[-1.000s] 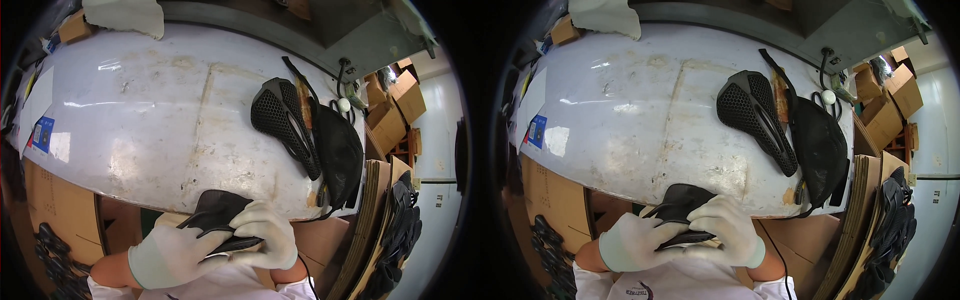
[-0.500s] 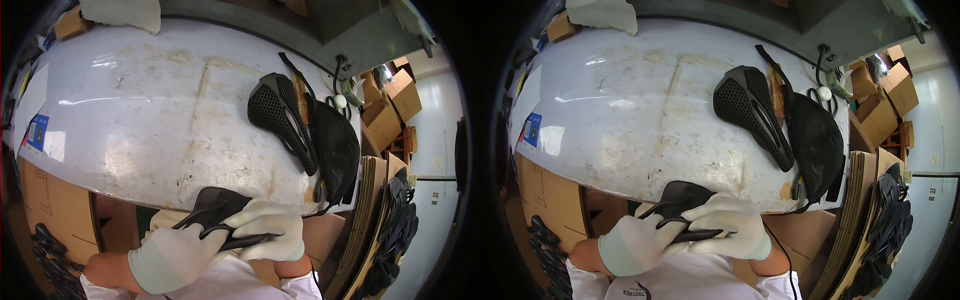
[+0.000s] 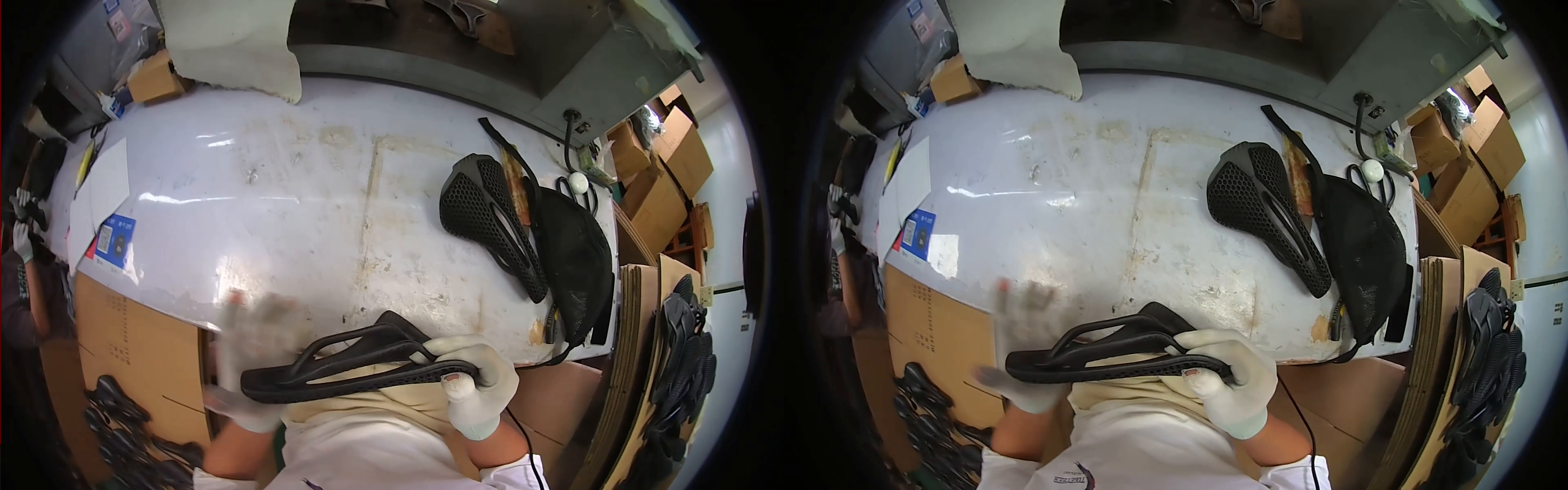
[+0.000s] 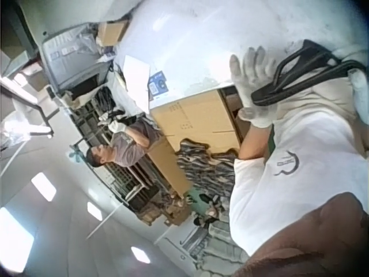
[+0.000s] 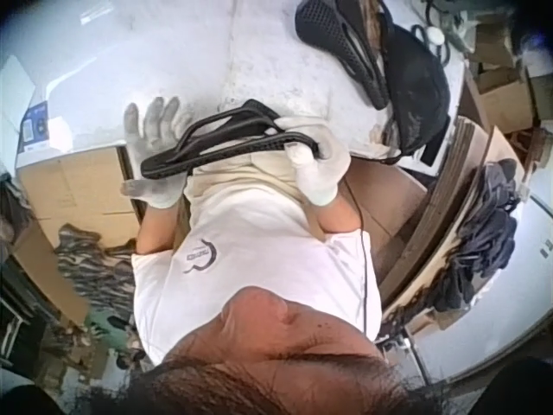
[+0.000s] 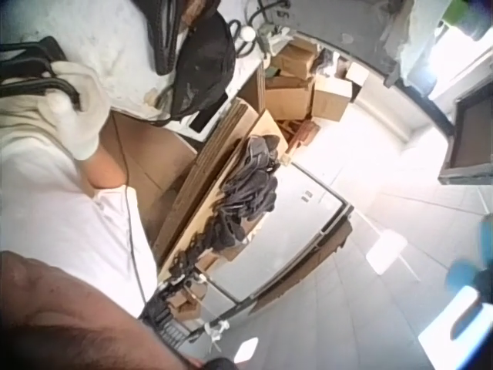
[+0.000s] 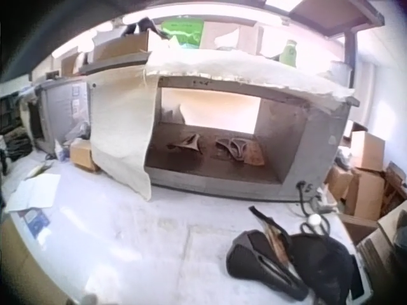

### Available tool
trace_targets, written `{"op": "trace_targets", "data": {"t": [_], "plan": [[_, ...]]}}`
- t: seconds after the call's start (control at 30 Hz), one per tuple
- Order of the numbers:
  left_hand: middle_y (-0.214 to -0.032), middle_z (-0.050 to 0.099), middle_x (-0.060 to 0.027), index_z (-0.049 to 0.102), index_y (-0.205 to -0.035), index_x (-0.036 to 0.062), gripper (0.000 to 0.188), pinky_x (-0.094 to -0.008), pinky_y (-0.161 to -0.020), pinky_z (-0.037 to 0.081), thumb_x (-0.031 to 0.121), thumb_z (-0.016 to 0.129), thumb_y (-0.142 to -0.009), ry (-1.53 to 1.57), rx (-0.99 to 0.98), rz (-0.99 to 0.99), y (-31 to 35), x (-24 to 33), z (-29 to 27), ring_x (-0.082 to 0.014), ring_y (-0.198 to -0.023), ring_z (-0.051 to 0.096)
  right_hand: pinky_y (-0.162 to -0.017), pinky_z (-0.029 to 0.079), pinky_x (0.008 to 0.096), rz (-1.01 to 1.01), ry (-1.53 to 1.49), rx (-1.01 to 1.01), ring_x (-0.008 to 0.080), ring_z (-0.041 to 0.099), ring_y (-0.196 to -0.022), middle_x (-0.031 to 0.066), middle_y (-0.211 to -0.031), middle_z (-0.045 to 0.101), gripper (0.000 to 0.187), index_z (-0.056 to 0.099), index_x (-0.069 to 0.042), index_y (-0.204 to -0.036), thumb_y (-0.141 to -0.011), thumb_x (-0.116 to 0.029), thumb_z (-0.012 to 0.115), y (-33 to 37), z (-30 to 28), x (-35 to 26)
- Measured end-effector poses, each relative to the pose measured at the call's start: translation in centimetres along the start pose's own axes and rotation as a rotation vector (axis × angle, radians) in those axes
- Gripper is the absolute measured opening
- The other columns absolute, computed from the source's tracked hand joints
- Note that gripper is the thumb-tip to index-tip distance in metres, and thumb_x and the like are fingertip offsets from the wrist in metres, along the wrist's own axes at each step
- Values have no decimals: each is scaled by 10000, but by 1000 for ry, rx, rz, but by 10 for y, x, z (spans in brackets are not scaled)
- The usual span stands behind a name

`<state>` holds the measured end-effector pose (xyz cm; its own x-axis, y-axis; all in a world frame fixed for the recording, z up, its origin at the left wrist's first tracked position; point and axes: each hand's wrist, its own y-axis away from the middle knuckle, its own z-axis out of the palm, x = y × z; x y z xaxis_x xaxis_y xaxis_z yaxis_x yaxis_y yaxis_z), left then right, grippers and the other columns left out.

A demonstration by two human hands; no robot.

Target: Inspecting and assembling 3D-printed or mesh bicycle saddles on a workbench in a factory environment.

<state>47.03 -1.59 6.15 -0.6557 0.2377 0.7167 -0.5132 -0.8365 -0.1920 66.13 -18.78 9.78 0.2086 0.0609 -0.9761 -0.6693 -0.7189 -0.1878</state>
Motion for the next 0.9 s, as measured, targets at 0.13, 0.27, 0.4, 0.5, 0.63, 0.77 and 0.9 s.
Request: {"op": "trace_targets", "data": {"t": [0.13,0.27,0.4,0.5,0.63,0.77,0.9], "plan": [[-1599,377,-273,95,-1657,176,1306,-627,-1195,361,179,995,-710,-138,-154,-12,31,-30,28,-413,-1474,429,-766,594,335,69,-25,-56,248,750,-886,194,-1084,763,286,682,32,-944,-933,-239,774,-2,8,-17],[-1441,521,-178,44,-1655,167,1318,-540,-1153,446,357,971,-739,-268,-236,75,28,-42,23,-327,-1371,521,-780,588,351,84,89,-292,269,748,-906,181,-1133,755,317,650,-8,-977,-873,-240,838,3,4,-18],[-1191,633,-195,143,-1593,50,1160,-474,-965,581,577,839,-830,-494,-172,78,19,-25,33,-274,-1064,682,-866,571,368,184,104,-503,306,739,-965,146,-1164,750,412,643,-27,-1139,-843,-235,841,4,8,-21],[-1036,662,-178,428,-1370,-37,996,-401,-812,600,779,664,-851,-275,-217,-69,14,-16,23,-258,-904,702,-920,553,403,416,-45,-647,366,713,-1057,187,-1229,715,689,529,-42,-1434,-888,-373,787,-4,11,-23],[-841,686,-115,605,-1037,-14,691,-329,-682,568,655,708,-900,-664,-245,-122,7,-3,40,-215,-743,684,-871,535,454,-4,188,-480,403,670,-971,205,-1102,666,774,513,6,-1367,-876,-536,767,0,22,-8],[-734,618,-64,608,-962,81,377,-336,-543,467,224,869,-730,-1074,-457,109,-1,-23,47,-242,-577,609,-666,502,438,-290,232,-239,340,635,-722,123,-862,621,540,570,-29,-1068,-789,-408,835,-1,35,16],[-730,611,-77,609,-935,87,351,-345,-533,458,251,857,-748,-999,-426,119,-10,-51,40,-255,-589,615,-545,441,439,-320,226,-134,355,570,-576,106,-719,564,749,590,-45,-902,-844,-791,619,-14,35,40]]}}
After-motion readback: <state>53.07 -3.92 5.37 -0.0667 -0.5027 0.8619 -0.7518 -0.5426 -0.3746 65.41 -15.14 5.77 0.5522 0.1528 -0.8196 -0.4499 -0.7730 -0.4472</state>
